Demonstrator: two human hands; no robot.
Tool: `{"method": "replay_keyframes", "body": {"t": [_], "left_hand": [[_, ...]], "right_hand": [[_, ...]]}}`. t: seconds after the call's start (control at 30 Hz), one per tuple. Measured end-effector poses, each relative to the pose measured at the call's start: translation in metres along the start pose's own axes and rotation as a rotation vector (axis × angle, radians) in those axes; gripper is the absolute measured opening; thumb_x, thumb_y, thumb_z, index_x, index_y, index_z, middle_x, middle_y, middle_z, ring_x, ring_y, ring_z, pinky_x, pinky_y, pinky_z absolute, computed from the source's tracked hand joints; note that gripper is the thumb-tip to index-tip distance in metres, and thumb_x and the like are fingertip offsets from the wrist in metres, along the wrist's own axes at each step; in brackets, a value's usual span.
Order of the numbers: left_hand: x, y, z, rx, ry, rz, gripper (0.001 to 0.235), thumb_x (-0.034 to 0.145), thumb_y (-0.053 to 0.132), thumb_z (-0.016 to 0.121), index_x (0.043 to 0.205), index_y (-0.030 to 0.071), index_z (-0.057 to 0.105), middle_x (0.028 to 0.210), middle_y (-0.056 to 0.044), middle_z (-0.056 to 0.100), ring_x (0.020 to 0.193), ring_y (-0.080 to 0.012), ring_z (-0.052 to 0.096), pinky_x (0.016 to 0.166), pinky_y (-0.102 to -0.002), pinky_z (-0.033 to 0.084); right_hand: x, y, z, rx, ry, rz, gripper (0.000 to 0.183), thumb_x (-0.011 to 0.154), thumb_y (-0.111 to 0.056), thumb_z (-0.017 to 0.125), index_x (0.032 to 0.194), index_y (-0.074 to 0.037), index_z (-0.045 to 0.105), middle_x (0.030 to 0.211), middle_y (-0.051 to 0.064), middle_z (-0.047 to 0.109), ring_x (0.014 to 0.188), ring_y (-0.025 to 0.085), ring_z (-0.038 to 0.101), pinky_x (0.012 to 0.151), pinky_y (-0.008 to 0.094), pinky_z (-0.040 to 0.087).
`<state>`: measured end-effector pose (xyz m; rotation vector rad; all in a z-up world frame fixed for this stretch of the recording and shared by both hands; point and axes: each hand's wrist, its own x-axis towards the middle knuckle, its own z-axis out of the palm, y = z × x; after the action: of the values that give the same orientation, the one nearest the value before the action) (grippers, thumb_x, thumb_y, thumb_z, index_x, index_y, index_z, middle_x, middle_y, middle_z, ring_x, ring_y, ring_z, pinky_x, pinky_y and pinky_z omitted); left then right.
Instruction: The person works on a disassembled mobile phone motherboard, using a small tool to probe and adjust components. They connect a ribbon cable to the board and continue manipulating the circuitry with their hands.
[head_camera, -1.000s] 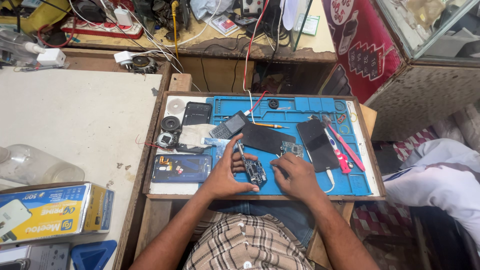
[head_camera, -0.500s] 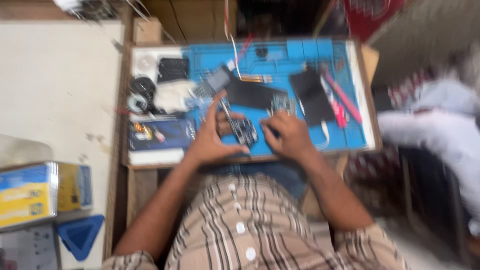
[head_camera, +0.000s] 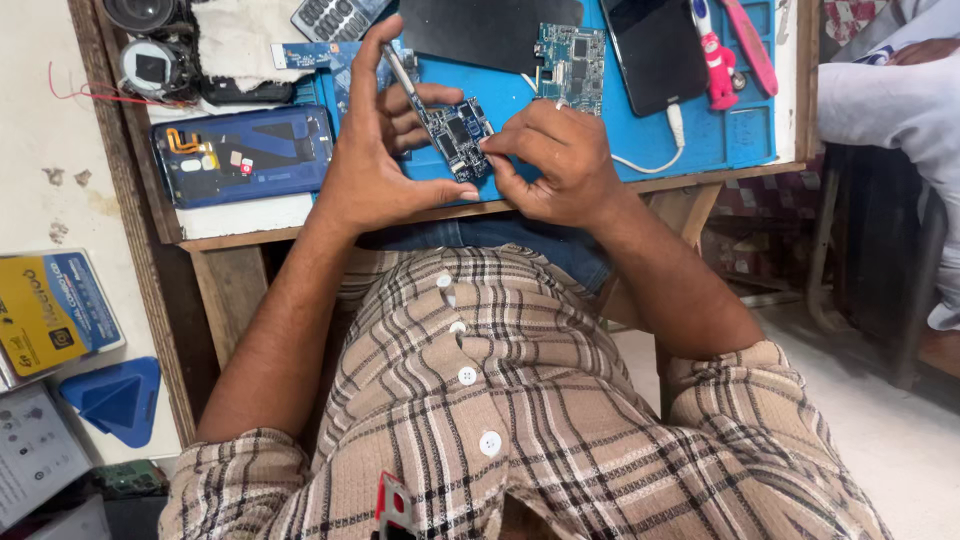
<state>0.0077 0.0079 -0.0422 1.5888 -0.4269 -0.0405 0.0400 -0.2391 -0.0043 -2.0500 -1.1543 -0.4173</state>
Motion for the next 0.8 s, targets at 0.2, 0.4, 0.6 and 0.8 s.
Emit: {"method": "replay_keyframes", "body": {"t": [0.2, 0.4, 0.6, 0.8], "left_hand": [[-0.0019, 0.0011, 0.002, -0.037, 0.016, -0.011, 0.137, 0.074, 0.016, 0.109, 0.163, 0.022, 0.005, 0.136, -0.018, 0.067, 0.128, -0.0235, 0.07, 0.108, -0.039, 0.064], [-0.0012, -0.0028, 0.0024, -0.008, 0.03, 0.003, 0.137, 0.074, 0.017, 0.11, 0.163, 0.023, 0.005, 0.136, -0.018, 0.068, 0.132, -0.0248, 0.07, 0.108, -0.042, 0.06], [-0.002, -0.0044, 0.0028, -0.007, 0.049, -0.021, 0.137, 0.072, 0.019, 0.11, 0.162, 0.021, 0.007, 0.135, -0.019, 0.069, 0.127, -0.0257, 0.073, 0.11, -0.044, 0.061], [-0.0005, -0.0047, 0.0039, 0.01, 0.062, 0.019, 0.135, 0.073, 0.018, 0.11, 0.162, 0.02, 0.009, 0.133, -0.02, 0.072, 0.126, -0.0251, 0.074, 0.108, -0.041, 0.062]], "right_hand": [[-0.0028, -0.0026, 0.0023, -0.057, -0.005, -0.019, 0.019, 0.083, -0.004, 0.083, 0.099, -0.008, 0.074, 0.091, 0.004, 0.068, 0.076, 0.019, 0.067, 0.062, 0.033, 0.051], [-0.0034, -0.0006, 0.0033, -0.079, -0.008, -0.021, 0.018, 0.084, -0.004, 0.084, 0.1, -0.009, 0.076, 0.09, 0.003, 0.067, 0.074, 0.018, 0.065, 0.061, 0.032, 0.05], [-0.0047, -0.0013, 0.0037, -0.086, -0.015, -0.042, 0.019, 0.086, -0.005, 0.085, 0.102, -0.007, 0.075, 0.092, 0.004, 0.066, 0.075, 0.018, 0.065, 0.061, 0.033, 0.05], [-0.0053, -0.0058, 0.0012, -0.09, -0.069, -0.088, 0.023, 0.088, -0.003, 0.082, 0.109, -0.001, 0.074, 0.097, 0.007, 0.064, 0.079, 0.02, 0.064, 0.063, 0.033, 0.051]]}}
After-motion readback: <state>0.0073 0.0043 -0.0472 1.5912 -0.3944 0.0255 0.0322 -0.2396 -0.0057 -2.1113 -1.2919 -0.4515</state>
